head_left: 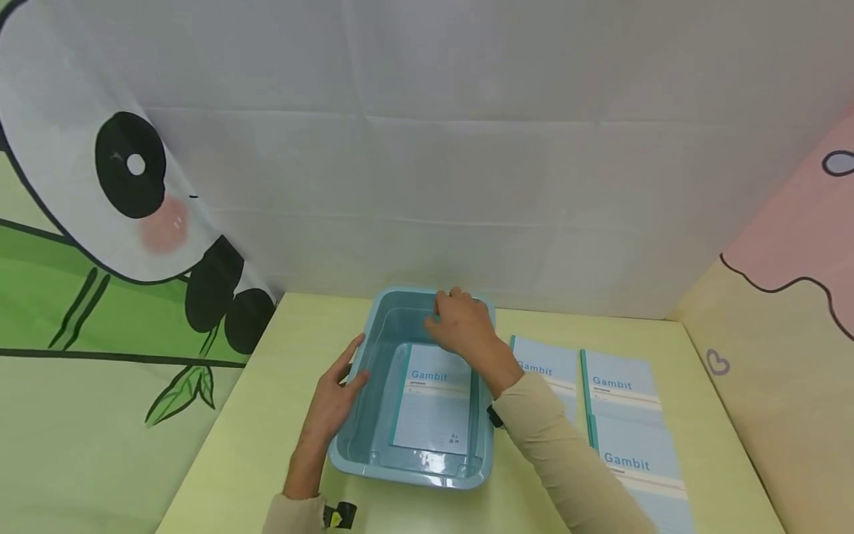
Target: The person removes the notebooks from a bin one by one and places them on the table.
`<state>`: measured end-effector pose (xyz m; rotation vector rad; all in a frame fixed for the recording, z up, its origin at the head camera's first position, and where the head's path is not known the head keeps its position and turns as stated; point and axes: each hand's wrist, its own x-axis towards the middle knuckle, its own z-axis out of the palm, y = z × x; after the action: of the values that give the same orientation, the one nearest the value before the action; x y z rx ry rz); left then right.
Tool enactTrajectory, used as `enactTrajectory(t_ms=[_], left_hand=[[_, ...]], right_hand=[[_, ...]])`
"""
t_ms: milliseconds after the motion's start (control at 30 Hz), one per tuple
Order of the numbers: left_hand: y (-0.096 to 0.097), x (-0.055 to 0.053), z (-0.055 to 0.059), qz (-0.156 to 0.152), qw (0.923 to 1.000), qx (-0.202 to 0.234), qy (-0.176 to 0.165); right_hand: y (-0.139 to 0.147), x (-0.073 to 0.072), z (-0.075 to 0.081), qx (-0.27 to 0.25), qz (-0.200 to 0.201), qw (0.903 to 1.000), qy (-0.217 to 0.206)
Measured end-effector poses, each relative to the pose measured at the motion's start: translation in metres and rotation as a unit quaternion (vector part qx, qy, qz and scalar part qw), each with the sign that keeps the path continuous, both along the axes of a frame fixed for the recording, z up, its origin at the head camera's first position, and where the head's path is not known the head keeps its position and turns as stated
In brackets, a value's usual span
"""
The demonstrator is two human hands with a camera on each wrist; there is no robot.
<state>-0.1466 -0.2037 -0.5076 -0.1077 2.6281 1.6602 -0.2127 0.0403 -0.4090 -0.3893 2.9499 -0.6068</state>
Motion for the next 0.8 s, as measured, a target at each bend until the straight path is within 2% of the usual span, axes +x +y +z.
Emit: enactTrajectory(t_ms=[100,300,467,800], left_hand=[[-0.001,-0.001,0.000,0.001,1.0000,0.003,-0.001],[0.000,-0.001,-0.001,0.000,0.9999,0.013,-0.003],[0.005,-0.001,-0.003,-0.002,0.9999,0.016,0.003],[0.008,-0.001,-0.002,0.003,0.9999,0.011,-0.005]], right_hand=[[-0.015,-0.001,-0.004,0.015,0.001,0.9992,-0.037],[-0.035,-0.004,-0.019,-0.022,-0.021,0.9939,-0.106],[-0.040,-0.006,-0.034,-0.037,-0.027,0.9916,-0.121],[-0.039,-0.023,-0.081,-0.019,-0.028,0.9861,-0.162]])
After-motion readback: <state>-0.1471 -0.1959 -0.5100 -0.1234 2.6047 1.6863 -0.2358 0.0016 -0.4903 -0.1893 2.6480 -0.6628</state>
